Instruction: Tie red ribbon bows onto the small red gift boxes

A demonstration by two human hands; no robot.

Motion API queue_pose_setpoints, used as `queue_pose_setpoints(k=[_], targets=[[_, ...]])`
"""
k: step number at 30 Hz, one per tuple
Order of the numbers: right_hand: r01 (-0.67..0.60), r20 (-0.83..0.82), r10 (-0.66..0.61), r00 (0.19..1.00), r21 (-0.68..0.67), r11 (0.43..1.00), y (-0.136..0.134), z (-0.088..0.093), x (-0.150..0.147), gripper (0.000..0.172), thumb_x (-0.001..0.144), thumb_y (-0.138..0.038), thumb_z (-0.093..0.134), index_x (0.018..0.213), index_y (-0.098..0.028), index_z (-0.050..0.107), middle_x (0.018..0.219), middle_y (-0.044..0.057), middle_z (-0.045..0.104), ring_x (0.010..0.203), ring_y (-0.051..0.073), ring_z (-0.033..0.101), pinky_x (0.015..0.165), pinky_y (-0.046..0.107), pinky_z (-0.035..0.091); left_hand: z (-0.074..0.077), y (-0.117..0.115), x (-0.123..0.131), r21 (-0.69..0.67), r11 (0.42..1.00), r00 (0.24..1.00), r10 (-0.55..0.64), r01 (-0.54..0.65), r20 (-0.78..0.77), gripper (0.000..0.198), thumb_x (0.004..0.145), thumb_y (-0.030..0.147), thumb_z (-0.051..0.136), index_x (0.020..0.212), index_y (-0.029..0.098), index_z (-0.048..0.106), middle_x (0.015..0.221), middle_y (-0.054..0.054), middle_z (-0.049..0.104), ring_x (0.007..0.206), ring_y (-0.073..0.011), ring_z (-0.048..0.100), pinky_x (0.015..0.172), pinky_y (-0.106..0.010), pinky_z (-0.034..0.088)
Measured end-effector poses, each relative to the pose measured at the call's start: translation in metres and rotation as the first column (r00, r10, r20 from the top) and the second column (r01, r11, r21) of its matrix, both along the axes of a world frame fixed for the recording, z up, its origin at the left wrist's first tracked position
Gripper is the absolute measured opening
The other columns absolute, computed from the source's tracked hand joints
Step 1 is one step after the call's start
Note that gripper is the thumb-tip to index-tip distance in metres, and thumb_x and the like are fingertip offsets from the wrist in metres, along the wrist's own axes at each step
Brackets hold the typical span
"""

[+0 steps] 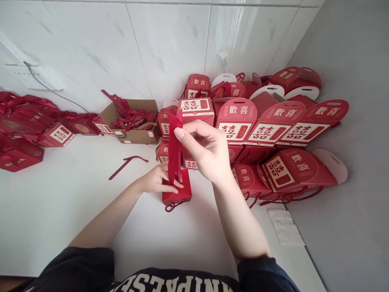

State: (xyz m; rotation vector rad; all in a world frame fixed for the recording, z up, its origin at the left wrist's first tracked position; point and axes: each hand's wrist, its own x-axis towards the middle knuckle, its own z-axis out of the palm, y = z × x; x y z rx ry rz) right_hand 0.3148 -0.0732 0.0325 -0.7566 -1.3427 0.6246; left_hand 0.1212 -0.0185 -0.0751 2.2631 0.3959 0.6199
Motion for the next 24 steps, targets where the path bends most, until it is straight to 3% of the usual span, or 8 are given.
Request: queue_pose_setpoints(k=[5,7,11,14,18,22,24], targets=[[-0.024,0.037,0.023,0.999,0.027,0.999,0.000,0.003,0.017,0.018,0.085,-0.033,0.069,0.071,-0.021,0.067,0.063,-0.002,0.057,0.059,0.011,0.050,0.056,0.026,0.043,0.018,-0.012,0.003,0.091,0.992,0.995,-0.082,0.088,-0.063,0.029,0.077,0.034,0.076,0.104,0.026,0.076,0.117,-0.008,0.071,0.117,-0.0263,0.056,0.112,-0.045,0.032],[-0.066,0.141,0.071,0.987,-0.039,0.997,-0.003,0.003,0.022,0.019,0.086,-0.033,0.069,0.071,-0.020,0.067,0.066,-0.001,0.060,0.060,0.011,0.051,0.056,0.026,0.042,0.014,-0.010,0.004,0.063,0.994,0.993,-0.087,0.092,-0.074,0.028,0.076,0.033,0.077,0.102,0.023,0.076,0.112,-0.009,0.072,0.117,-0.0266,0.057,0.112,-0.045,0.032],[-0.072,0.308,0.121,0.944,-0.165,0.984,-0.014,-0.003,0.024,0.019,0.087,-0.032,0.067,0.073,-0.018,0.068,0.069,0.000,0.062,0.061,0.011,0.051,0.057,0.025,0.042,-0.004,-0.004,0.004,-0.092,0.991,0.995,-0.102,0.101,-0.003,0.039,0.067,0.034,0.084,0.100,0.018,0.073,0.109,-0.014,0.070,0.110,-0.0278,0.061,0.101,-0.044,0.044],[-0.028,0.256,0.070,0.964,-0.165,0.986,-0.021,-0.011,0.022,0.019,0.087,-0.033,0.067,0.075,-0.018,0.068,0.071,0.000,0.062,0.062,0.011,0.052,0.056,0.025,0.042,-0.013,-0.004,0.002,-0.163,0.973,0.985,-0.152,0.162,0.077,0.046,0.062,0.033,0.087,0.103,0.019,0.072,0.114,-0.015,0.069,0.113,-0.0292,0.060,0.102,-0.045,0.044],[0.030,0.141,-0.009,0.990,-0.145,0.989,-0.030,-0.015,0.022,0.019,0.085,-0.035,0.068,0.074,-0.019,0.068,0.071,0.000,0.063,0.062,0.012,0.055,0.057,0.026,0.046,-0.011,-0.010,-0.001,-0.160,0.972,0.984,-0.161,0.171,0.072,0.029,0.066,0.030,0.084,0.091,0.019,0.075,0.113,-0.015,0.069,0.115,-0.0298,0.059,0.103,-0.046,0.043],[-0.064,0.107,0.074,0.991,-0.093,0.994,-0.041,-0.012,0.023,0.016,0.084,-0.030,0.070,0.072,-0.021,0.069,0.068,0.000,0.064,0.063,0.014,0.057,0.061,0.028,0.048,-0.007,-0.016,0.000,-0.132,0.981,0.989,-0.134,0.141,0.057,0.016,0.071,0.028,0.080,0.084,0.019,0.077,0.105,-0.014,0.072,0.112,-0.0286,0.060,0.102,-0.045,0.045],[-0.055,0.091,0.057,0.994,-0.031,0.998,-0.046,-0.010,0.023,0.015,0.085,-0.027,0.069,0.071,-0.022,0.069,0.067,0.000,0.064,0.063,0.014,0.056,0.061,0.029,0.047,-0.007,-0.018,0.001,-0.123,0.984,0.991,-0.124,0.129,0.045,0.012,0.074,0.027,0.079,0.083,0.020,0.077,0.102,-0.013,0.073,0.111,-0.0280,0.060,0.101,-0.044,0.045]])
